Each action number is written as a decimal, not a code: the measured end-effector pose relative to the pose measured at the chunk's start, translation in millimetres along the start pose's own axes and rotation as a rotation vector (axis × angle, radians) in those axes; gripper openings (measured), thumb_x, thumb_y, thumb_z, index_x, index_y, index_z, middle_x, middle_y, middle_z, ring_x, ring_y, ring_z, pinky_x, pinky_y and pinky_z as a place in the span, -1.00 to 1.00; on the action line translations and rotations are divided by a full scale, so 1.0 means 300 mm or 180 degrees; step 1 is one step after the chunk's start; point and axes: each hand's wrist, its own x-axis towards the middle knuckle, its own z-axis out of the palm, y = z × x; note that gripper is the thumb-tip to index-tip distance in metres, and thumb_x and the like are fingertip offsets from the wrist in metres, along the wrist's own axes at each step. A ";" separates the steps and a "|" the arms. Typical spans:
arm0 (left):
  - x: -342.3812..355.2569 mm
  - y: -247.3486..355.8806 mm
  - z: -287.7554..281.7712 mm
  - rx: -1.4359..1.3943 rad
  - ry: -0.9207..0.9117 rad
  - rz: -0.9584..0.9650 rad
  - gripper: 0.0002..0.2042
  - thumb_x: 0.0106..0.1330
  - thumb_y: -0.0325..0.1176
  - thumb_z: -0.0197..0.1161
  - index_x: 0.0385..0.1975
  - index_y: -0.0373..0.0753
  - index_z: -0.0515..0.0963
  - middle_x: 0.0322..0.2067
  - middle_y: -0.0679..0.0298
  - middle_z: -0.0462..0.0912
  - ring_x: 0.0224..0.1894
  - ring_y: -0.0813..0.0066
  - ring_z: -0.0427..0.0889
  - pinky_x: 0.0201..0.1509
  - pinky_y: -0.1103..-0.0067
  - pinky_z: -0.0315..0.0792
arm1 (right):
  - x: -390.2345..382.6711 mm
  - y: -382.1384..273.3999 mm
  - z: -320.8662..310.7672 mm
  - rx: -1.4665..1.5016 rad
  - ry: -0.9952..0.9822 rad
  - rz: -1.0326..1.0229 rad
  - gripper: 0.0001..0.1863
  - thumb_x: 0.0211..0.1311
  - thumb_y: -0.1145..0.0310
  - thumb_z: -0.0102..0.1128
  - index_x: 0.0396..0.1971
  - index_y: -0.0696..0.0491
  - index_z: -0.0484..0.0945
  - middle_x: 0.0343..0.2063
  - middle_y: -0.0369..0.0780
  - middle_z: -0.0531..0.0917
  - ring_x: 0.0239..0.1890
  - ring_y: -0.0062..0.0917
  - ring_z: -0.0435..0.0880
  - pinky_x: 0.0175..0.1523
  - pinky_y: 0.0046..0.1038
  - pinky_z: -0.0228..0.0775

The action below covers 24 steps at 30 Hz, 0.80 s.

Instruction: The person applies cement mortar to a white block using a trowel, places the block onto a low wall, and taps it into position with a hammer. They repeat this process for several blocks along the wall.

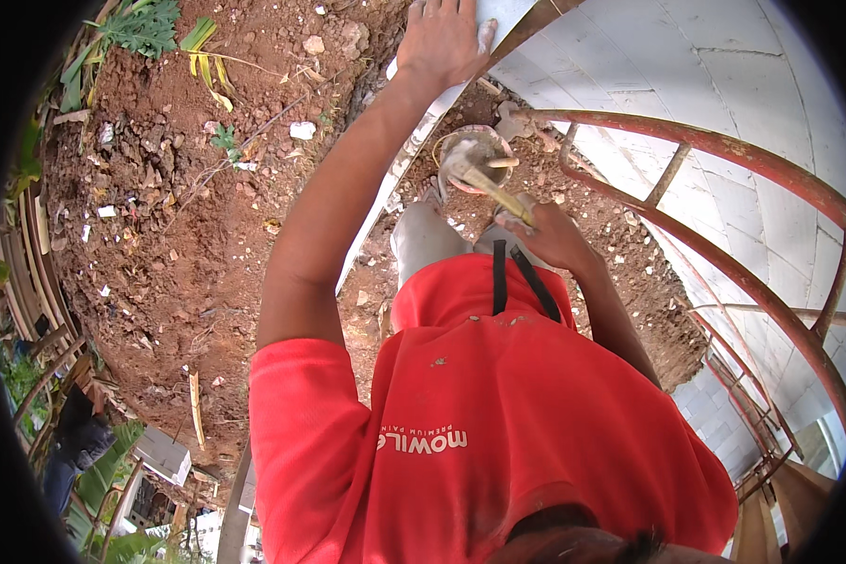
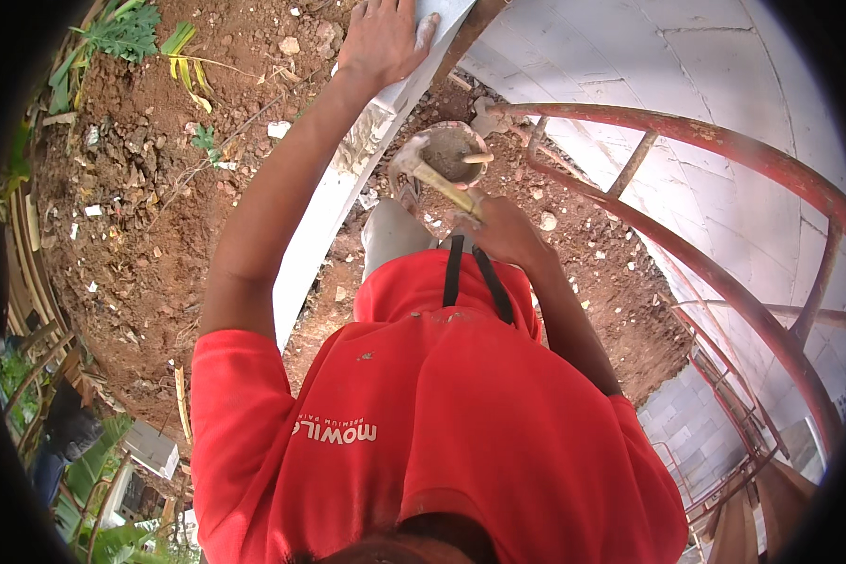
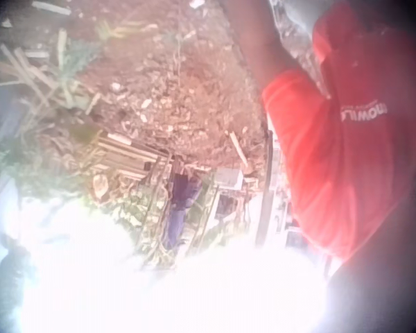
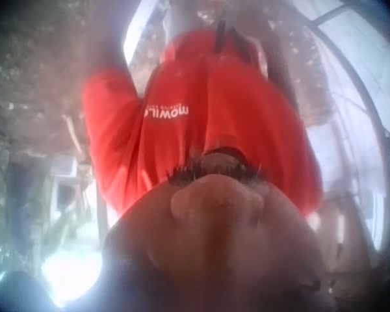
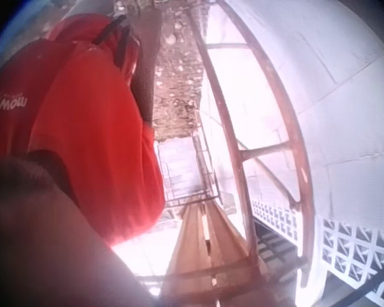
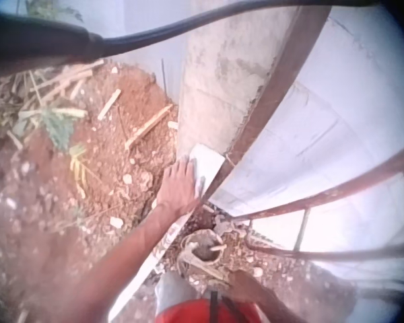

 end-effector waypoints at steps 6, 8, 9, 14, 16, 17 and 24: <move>0.013 0.009 0.037 -0.0091 0.0373 0.0119 -0.35 0.50 -0.04 -0.04 0.39 -0.46 0.26 0.38 -0.14 0.33 0.44 0.00 0.29 0.51 0.16 0.15 | 0.168 -0.143 0.236 -0.0801 -0.0777 -0.1330 -0.57 0.44 -0.01 0.18 -0.14 0.12 0.61 -0.40 -0.03 0.67 -0.29 -0.12 0.71 -0.15 -0.08 0.46; 0.024 0.001 0.009 -0.0059 0.0352 0.0099 -0.36 0.49 -0.05 -0.03 0.39 -0.46 0.27 0.37 -0.13 0.34 0.44 0.00 0.29 0.51 0.16 0.15 | 0.238 -0.129 0.133 0.0302 -0.0978 -0.1013 -0.59 0.43 0.00 0.19 -0.15 0.11 0.62 -0.36 -0.01 0.69 -0.26 -0.13 0.72 -0.14 -0.11 0.48; 0.002 0.002 0.009 -0.0070 0.0290 0.0092 -0.36 0.49 -0.05 -0.02 0.39 -0.46 0.27 0.36 -0.13 0.35 0.44 0.00 0.29 0.51 0.16 0.14 | 0.269 -0.099 0.095 0.0886 -0.1097 -0.0799 -0.60 0.43 0.01 0.20 -0.16 0.10 0.63 -0.34 -0.01 0.70 -0.24 -0.13 0.73 -0.14 -0.12 0.49; 0.015 0.001 0.006 -0.0047 0.0340 0.0166 -0.37 0.48 -0.06 -0.01 0.37 -0.46 0.29 0.36 -0.14 0.35 0.43 -0.01 0.30 0.51 0.17 0.14 | 0.269 -0.107 0.107 0.0263 0.0663 -0.0122 -0.59 0.38 0.05 0.27 0.04 0.03 0.64 -0.31 0.01 0.74 -0.19 -0.07 0.76 -0.07 -0.06 0.55; 0.006 0.006 0.019 -0.0091 0.0363 0.0157 -0.37 0.49 -0.06 -0.01 0.37 -0.46 0.29 0.37 -0.15 0.34 0.43 -0.01 0.30 0.51 0.17 0.13 | 0.219 -0.147 0.161 0.0239 0.0413 -0.0340 -0.57 0.38 0.05 0.28 0.08 0.02 0.65 -0.30 0.03 0.74 -0.20 -0.07 0.76 -0.07 -0.10 0.55; 0.005 0.002 0.023 -0.0112 0.0408 0.0154 -0.37 0.49 -0.06 -0.01 0.37 -0.46 0.29 0.37 -0.15 0.34 0.44 -0.01 0.29 0.51 0.17 0.12 | 0.199 -0.181 0.153 0.0050 0.0094 -0.0470 -0.56 0.37 0.04 0.30 0.08 0.03 0.65 -0.28 0.06 0.74 -0.21 -0.07 0.76 -0.08 -0.15 0.55; -0.008 0.000 0.017 -0.0210 0.0169 -0.0010 -0.36 0.49 -0.04 0.00 0.38 -0.45 0.27 0.41 -0.13 0.29 0.48 -0.02 0.24 0.56 0.17 0.07 | 0.293 -0.079 0.038 0.0807 0.0493 -0.0123 -0.51 0.29 0.08 0.38 0.05 0.13 0.64 -0.25 0.08 0.75 -0.16 -0.07 0.75 -0.02 -0.10 0.53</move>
